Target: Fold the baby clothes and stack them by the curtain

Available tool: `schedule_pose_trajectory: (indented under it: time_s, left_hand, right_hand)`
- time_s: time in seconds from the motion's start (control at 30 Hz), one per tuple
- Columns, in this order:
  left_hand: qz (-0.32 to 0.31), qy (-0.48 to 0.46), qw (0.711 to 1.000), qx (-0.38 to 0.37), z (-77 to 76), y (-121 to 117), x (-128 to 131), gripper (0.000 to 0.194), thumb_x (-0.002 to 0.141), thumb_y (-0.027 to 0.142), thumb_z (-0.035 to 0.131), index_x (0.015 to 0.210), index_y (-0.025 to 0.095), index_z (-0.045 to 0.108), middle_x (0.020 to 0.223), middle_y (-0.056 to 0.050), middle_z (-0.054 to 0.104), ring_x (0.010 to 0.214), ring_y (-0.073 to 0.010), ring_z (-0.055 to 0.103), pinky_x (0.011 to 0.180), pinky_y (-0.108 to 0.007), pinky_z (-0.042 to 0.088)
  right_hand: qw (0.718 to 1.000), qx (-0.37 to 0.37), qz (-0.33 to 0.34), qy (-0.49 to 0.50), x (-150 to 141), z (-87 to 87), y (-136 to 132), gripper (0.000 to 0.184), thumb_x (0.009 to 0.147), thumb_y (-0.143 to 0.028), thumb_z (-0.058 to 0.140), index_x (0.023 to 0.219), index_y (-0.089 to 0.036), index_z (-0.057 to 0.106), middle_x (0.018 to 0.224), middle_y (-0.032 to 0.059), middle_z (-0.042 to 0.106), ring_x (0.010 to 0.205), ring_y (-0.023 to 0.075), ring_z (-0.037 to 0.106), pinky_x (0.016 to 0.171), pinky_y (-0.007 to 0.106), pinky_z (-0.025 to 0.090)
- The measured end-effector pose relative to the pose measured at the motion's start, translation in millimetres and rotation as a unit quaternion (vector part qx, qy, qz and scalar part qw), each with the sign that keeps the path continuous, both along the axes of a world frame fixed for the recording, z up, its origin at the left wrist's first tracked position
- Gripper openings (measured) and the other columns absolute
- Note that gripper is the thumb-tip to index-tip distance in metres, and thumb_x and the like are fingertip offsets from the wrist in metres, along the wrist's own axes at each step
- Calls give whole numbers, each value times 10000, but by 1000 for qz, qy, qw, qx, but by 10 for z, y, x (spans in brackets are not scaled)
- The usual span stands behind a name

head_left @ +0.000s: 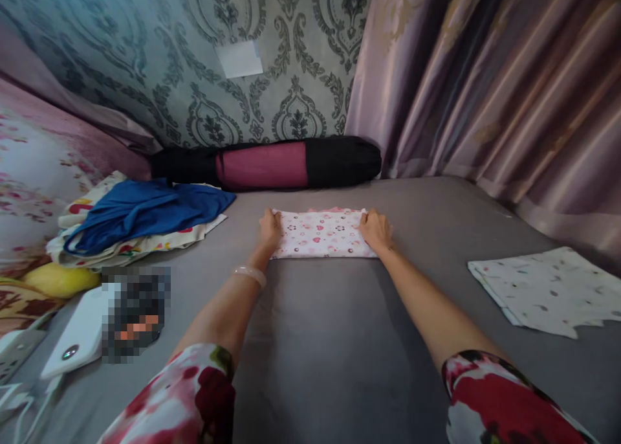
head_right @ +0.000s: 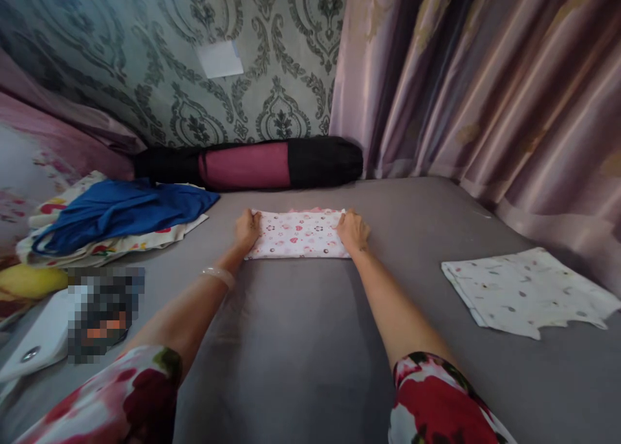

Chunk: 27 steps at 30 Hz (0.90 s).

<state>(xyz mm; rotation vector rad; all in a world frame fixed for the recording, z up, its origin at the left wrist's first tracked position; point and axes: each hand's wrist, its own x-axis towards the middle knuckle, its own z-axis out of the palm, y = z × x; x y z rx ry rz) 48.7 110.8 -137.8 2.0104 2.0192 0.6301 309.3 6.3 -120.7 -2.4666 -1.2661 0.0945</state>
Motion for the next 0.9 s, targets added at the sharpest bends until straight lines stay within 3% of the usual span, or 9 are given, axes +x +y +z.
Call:
schedule_pose_trajectory:
  time_s: [0.17,0.33,0.4,0.5,0.67,0.77,0.83,0.9]
  left_hand:
    - [6,-4,1000,-13,-1,70,-26,358,937,442,384,991,163,602,1013,-174,692,985,-278,648,742,-308,467]
    - [18,-146,982,-122,53,45,-193,455,926,500,379,754,146,608,727,-140,665,713,-222,662,577,-269,469]
    - [29,-202,964,-171,86,-69,-279,395,920,463,424,782,136,597,695,-111,651,619,-180,631,528,-247,459]
    - [28,-233,954,-188,126,-302,-405,264,906,375,493,912,125,578,735,-80,663,589,-129,609,528,-213,463]
    - [-4,-216,967,-135,131,-529,-546,276,881,308,542,1096,136,531,906,-90,690,745,-146,658,654,-241,508]
    - [-26,-133,990,-39,123,-522,-473,269,876,297,543,1097,144,555,1003,-115,685,941,-200,651,828,-312,501]
    - [-61,-93,994,18,118,-501,-321,275,885,272,524,1122,138,560,1082,-134,671,1046,-222,621,918,-344,469]
    - [-109,-62,991,55,111,-494,-108,305,891,248,506,1165,122,553,1151,-155,649,1108,-239,594,968,-368,444]
  right_hand:
    - [999,3,-34,11,28,-75,14,365,963,-339,376,1098,-98,615,989,208,685,987,315,656,826,407,469]
    - [998,18,-53,17,10,-110,22,373,946,-360,402,1096,-101,625,986,200,688,978,334,658,806,416,478]
    - [998,21,-56,23,8,-124,37,384,949,-367,400,1115,-98,617,999,204,685,988,331,654,811,415,475]
    - [998,13,-52,41,45,-125,64,401,959,-378,384,1142,-98,605,1027,208,678,1003,320,648,817,410,469]
    - [996,-21,-32,85,108,-10,43,404,958,-363,388,1125,-75,617,1063,231,658,1009,321,639,805,398,467]
    - [999,40,-31,10,-51,75,-17,394,951,-305,382,1151,-42,596,1128,251,622,1068,332,601,867,425,440]
    - [995,86,13,-57,-261,100,-42,403,958,-291,349,1155,-38,593,1169,248,603,1121,333,560,940,454,392]
    - [988,87,101,-81,-506,93,-38,412,967,-293,314,1169,-78,602,1208,216,598,1144,318,539,985,473,353]
